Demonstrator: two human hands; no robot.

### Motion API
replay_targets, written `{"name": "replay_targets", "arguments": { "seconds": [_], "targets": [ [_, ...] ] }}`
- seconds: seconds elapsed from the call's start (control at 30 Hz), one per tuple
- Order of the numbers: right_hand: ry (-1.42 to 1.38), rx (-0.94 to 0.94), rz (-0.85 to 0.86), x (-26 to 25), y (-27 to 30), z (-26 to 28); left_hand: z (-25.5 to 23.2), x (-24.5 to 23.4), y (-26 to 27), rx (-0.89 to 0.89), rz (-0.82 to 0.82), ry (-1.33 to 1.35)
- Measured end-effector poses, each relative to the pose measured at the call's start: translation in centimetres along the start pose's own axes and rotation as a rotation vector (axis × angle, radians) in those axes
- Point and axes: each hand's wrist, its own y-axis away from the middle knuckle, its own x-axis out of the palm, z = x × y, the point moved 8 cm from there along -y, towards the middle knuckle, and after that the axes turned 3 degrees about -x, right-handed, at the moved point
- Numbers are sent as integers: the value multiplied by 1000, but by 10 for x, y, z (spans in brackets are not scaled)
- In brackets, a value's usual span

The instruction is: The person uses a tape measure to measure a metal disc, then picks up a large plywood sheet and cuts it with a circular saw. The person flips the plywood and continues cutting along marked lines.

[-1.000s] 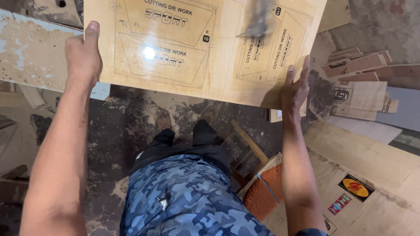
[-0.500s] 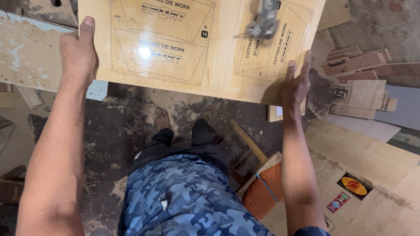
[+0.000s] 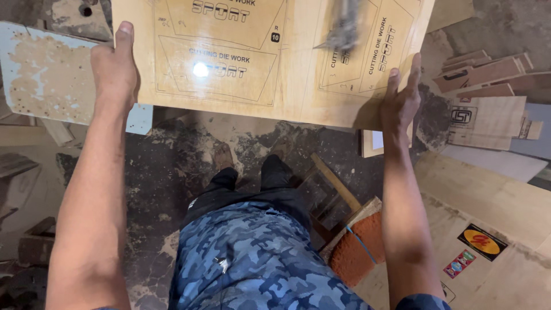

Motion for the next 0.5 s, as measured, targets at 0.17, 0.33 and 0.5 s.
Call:
{"name": "replay_targets", "arguments": {
  "seconds": [0.17, 0.33, 0.5],
  "targets": [
    [-35, 54, 20, 1, -1, -2, -7, 3, 0, 61, 31, 43],
    [-30, -34, -3, -1, 0, 3, -9, 2, 1, 90, 39, 33],
    [-22, 24, 15, 0, 1, -4, -3, 1, 0, 34, 17, -19]
  ]
}}
